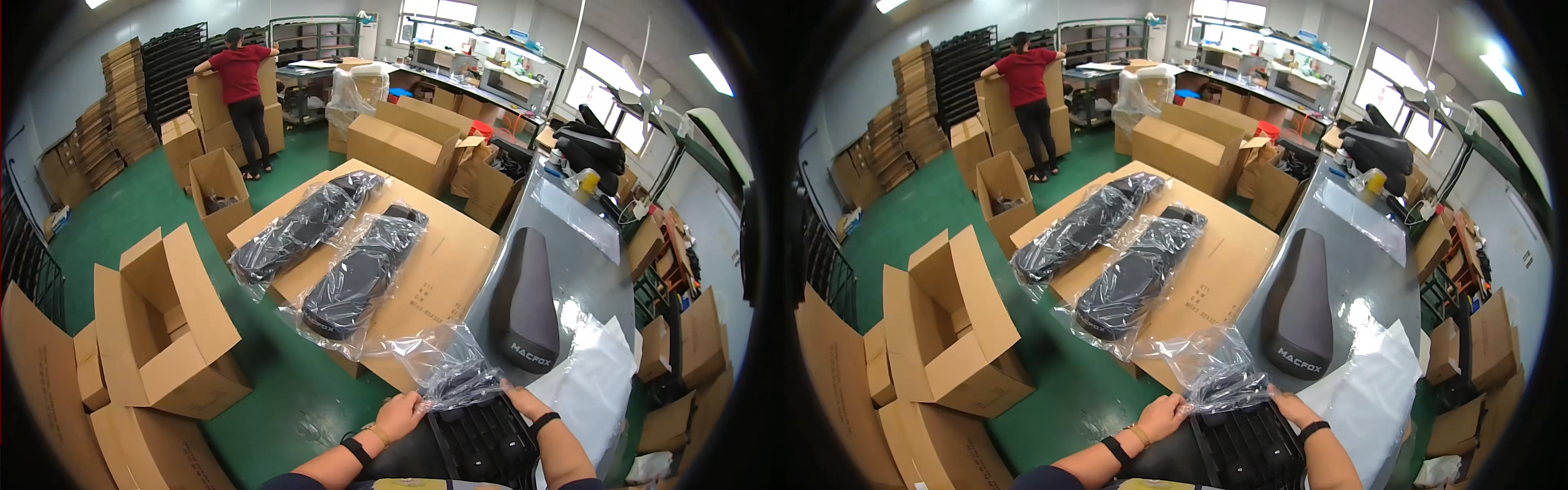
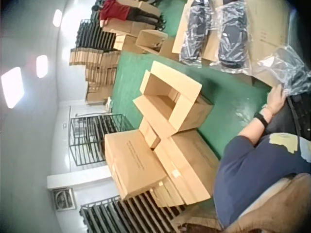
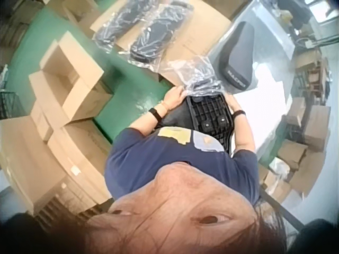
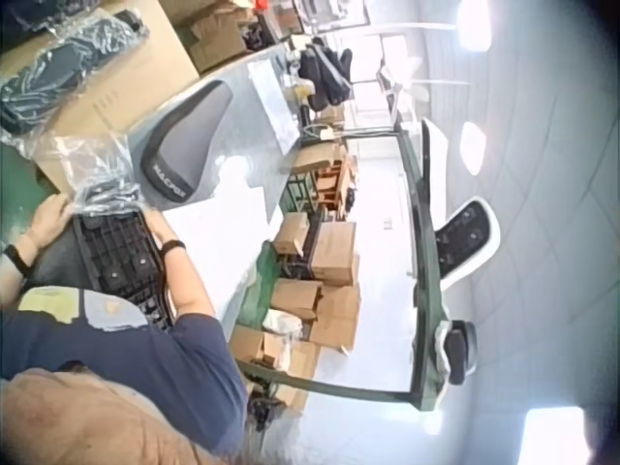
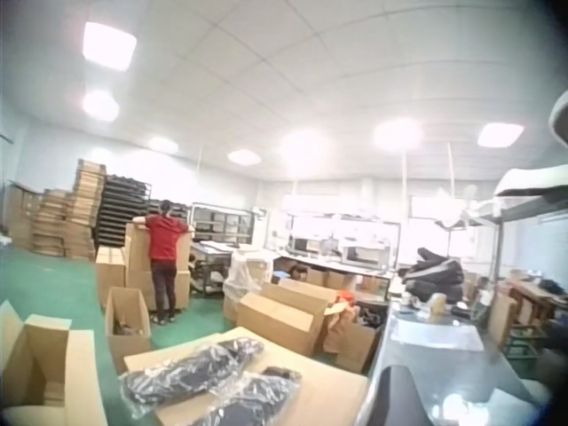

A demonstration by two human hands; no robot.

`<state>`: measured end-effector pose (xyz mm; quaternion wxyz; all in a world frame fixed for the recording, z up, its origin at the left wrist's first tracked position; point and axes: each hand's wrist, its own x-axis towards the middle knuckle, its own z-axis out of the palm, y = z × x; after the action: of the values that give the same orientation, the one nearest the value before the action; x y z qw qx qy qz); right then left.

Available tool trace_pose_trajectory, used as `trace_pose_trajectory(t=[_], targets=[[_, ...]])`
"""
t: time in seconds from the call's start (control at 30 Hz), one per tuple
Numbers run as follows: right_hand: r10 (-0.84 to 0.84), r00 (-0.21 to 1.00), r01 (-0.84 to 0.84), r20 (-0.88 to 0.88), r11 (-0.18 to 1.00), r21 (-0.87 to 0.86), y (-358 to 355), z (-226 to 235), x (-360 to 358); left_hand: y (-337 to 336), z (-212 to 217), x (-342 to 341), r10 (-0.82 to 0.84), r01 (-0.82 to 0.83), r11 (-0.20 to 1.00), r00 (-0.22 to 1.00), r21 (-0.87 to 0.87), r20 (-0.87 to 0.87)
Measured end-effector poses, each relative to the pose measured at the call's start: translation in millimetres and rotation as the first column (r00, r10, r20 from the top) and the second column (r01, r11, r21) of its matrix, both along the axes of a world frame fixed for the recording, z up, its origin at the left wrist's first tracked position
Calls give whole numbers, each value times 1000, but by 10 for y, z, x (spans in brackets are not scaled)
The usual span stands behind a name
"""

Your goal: The person repeatedly picks up black bicycle seats, wraps each in a clear plastic bag, and places the wrapped units into a cardboard box. The process is repeated multiple times with consistent handling of the seats and bags.

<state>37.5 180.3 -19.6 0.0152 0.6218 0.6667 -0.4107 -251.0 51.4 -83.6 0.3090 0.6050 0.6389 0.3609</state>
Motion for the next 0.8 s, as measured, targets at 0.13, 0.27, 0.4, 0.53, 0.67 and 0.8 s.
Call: trace_pose_trajectory(t=[0.13, 0.27, 0.4, 0.53, 0.67, 0.8], targets=[[-17, 997, 17, 70, 1000, 3, -150, 32, 83, -133, 222, 75, 5, 5, 974, 999, -225, 43], [-18, 999, 17, 42, 1000, 19, -223, -38, 130, -338, 41, 153, -129, 125, 941, 992, -315, 8], [-25, 998, 23, 60, 999, 36, -263, 9, 136, -729, 180, 375, -336, 357, 891, 934, -279, 124], [58, 998, -66, 37, 966, 248, -382, 53, 175, -796, 515, 439, -501, 429, 807, 861, -406, -87], [81, 996, -42, -46, 833, 552, -531, 213, 433, -816, 528, 374, -240, 239, 971, 967, -29, -89], [0, 995, 46, -99, 886, 461, -906, -106, 995, -829, 718, 465, -255, 257, 966, 964, 20, -70]])
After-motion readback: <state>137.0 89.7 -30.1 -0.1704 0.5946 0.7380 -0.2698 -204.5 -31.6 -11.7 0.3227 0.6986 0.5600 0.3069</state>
